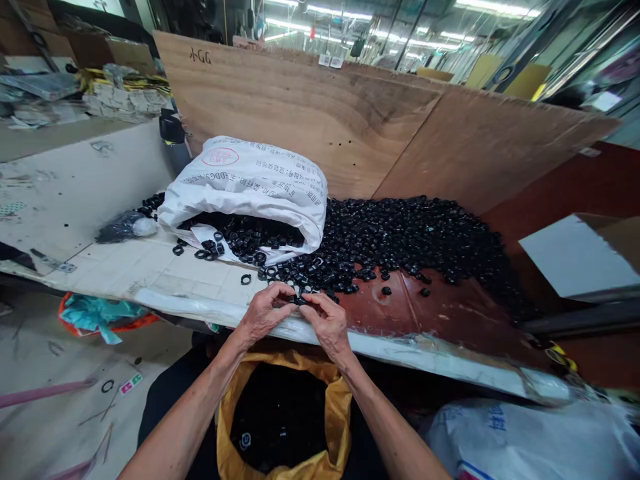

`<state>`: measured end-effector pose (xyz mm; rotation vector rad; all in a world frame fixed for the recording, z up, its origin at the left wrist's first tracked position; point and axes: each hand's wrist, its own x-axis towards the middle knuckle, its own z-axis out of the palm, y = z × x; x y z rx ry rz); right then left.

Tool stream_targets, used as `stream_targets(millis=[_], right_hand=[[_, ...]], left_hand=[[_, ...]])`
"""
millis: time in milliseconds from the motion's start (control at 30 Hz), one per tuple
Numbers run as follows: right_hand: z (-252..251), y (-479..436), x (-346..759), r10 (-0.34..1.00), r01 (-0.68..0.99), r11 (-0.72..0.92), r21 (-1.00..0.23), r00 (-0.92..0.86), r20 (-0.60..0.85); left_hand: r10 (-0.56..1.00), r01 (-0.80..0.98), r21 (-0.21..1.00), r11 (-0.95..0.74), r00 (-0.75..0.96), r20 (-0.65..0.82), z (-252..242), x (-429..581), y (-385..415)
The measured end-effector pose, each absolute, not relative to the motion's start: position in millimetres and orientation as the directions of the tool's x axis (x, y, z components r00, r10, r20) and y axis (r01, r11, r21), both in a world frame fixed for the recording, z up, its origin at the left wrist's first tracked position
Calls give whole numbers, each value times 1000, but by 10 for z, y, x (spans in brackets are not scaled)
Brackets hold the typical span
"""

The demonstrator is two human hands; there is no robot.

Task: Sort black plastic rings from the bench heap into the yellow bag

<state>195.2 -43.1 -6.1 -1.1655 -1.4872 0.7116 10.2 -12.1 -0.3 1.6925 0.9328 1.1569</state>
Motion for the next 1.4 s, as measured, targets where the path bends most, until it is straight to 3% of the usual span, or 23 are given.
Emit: stream_targets(millis=[167,333,567,667,767,967,1200,1400], right_hand=[[5,-431,1938,901,305,410,-860,14,434],[-7,-418,1910,902,343,408,-846,-7,432],[-72,-397,1843,860,550,447,-706,-47,508],[-64,-430,1840,850,510,442,-738,25,526],[-27,-460,1858,856,458,468,-756,-24,516],[1,-445,1853,851,546,440,-713,1,526],[73,-509,1886,848,525,472,-708,-50,528],[32,-493,1863,855,372,504,-780,-86,511]], left_hand=[[835,124,854,-505,320,447,14,79,-107],[811,112,836,-537,339,476,-15,68,-111],[813,120,829,-546,315,490,-27,82,-119],[822,126,836,-534,309,479,-15,86,-127],[834,135,847,-515,306,458,4,81,-135],[844,144,852,-503,295,448,36,72,-138],[875,147,881,-449,274,400,31,56,-134],[873,129,894,-429,312,374,26,55,-120]])
